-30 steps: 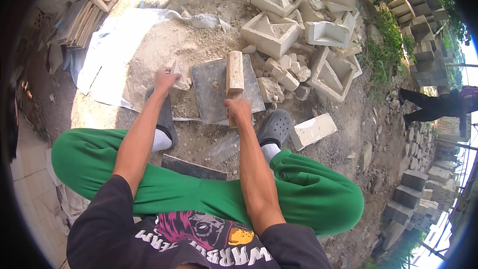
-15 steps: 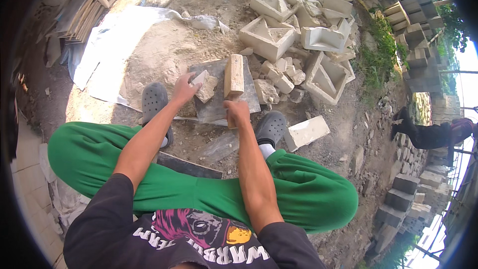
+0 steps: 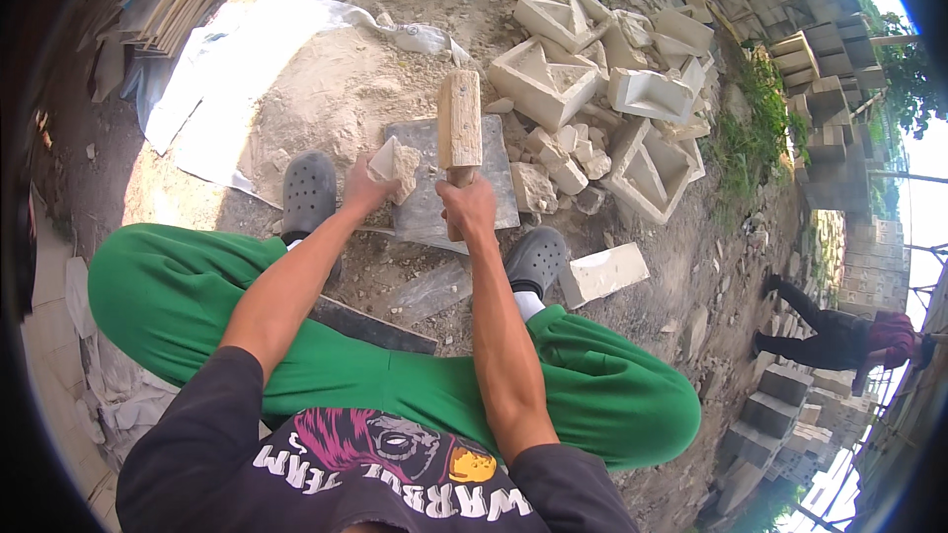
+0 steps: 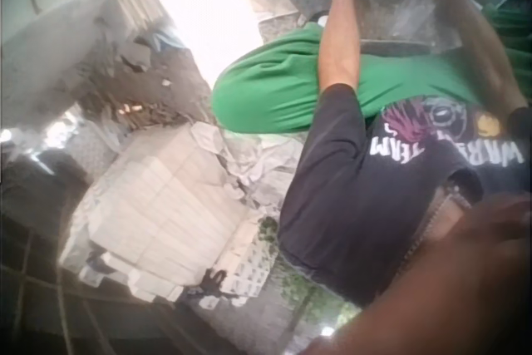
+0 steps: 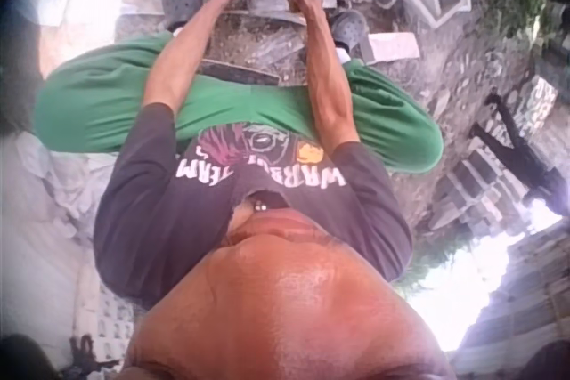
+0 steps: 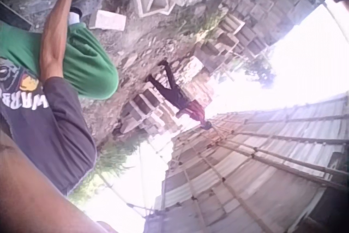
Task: The person sits on the ground and uses a wooden mallet to repeatedly strike a small stone block placed on a flat surface. The person adjusts the stone's position and continues striking it to shape or break it.
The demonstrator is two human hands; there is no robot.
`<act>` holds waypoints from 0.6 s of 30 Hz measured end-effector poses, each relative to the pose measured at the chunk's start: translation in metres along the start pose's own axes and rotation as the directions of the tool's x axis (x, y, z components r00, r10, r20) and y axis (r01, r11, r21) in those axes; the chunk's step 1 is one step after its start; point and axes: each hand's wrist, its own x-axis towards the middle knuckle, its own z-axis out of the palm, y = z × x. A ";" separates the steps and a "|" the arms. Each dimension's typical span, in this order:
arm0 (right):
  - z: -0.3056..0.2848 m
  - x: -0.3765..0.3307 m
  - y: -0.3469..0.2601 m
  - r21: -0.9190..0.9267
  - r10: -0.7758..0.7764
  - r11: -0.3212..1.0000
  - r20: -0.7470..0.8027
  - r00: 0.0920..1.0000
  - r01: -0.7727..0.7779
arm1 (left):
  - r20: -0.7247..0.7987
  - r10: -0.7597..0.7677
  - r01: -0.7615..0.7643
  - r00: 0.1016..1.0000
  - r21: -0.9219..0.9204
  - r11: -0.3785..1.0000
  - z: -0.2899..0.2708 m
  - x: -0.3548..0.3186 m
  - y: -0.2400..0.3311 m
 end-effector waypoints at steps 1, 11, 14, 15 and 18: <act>0.003 0.000 0.004 0.000 0.001 1.000 0.013 1.000 -0.001 | 0.002 -0.008 0.008 1.000 -0.015 1.000 0.002 0.000 0.000; 0.025 -0.006 0.038 -0.134 0.147 0.982 0.080 0.986 -0.135 | 0.069 -0.095 0.105 0.993 -0.161 0.981 -0.001 -0.005 0.010; 0.019 -0.010 0.024 -0.084 0.002 0.996 -0.067 0.998 -0.008 | 0.007 -0.098 0.098 0.995 -0.103 0.990 0.005 -0.008 0.011; 0.019 -0.012 0.023 -0.043 -0.003 0.999 -0.061 0.998 0.001 | -0.031 -0.103 0.101 0.994 -0.064 0.993 0.007 -0.008 0.008; 0.016 -0.007 0.037 -0.034 0.019 0.999 -0.039 0.999 -0.021 | -0.011 -0.089 0.088 0.996 -0.071 0.994 0.011 -0.006 0.008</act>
